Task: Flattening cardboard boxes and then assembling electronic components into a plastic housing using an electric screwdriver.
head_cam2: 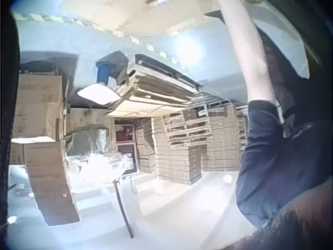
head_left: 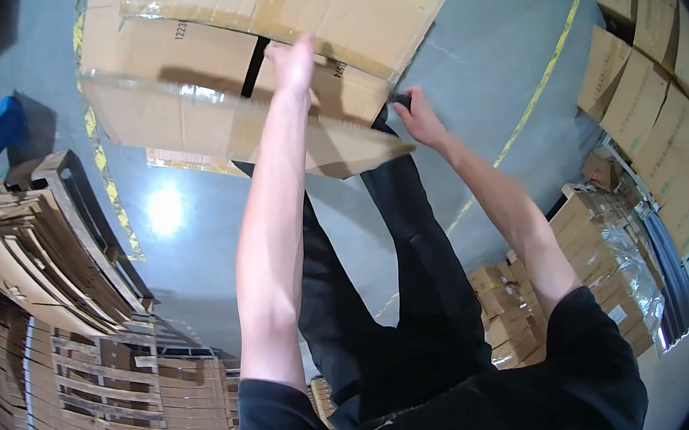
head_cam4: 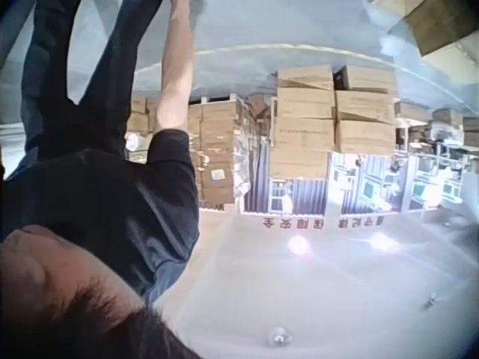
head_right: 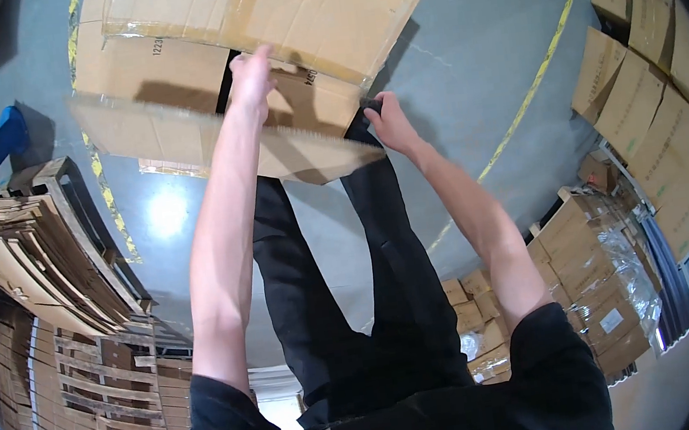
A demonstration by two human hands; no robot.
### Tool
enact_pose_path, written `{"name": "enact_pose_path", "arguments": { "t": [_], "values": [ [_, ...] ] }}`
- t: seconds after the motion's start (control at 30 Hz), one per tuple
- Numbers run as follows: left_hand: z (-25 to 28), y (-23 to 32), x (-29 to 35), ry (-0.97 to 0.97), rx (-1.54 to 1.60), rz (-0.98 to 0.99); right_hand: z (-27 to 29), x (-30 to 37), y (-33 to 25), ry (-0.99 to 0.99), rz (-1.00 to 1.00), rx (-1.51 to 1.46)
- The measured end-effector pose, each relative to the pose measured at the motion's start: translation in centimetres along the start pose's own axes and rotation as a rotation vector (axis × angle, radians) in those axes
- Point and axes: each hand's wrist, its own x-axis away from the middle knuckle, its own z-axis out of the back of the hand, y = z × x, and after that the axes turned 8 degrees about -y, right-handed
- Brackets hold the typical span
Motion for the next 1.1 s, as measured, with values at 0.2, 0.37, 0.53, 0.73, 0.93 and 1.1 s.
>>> {"name": "enact_pose_path", "arguments": {
  "t": [0.2,0.37,0.53,0.73,0.93,1.1],
  "values": [
    [0.4,0.1,-1.8,0.032,0.495,0.111,0.2,-1.4,2.6,-0.219,-0.166,-0.053],
    [2.8,-1.3,1.8,-0.089,0.371,-0.009,3.2,-2.2,3.2,-0.521,-0.192,-0.427],
    [4.5,-1.4,3.0,-0.001,0.468,-0.139,6.8,-0.9,2.6,-0.090,-0.190,-0.891],
    [5.7,-3.6,4.9,-0.065,0.347,-0.048,24.4,-3.4,-9.1,0.476,-0.225,-0.595],
    [4.1,-3.3,5.6,-0.148,0.463,-0.022,22.0,-11.5,-36.3,-0.004,0.453,0.172],
    [5.6,-3.5,5.5,-0.114,0.561,-0.099,3.5,-16.7,-52.9,-0.448,0.920,0.762]
  ]
}}
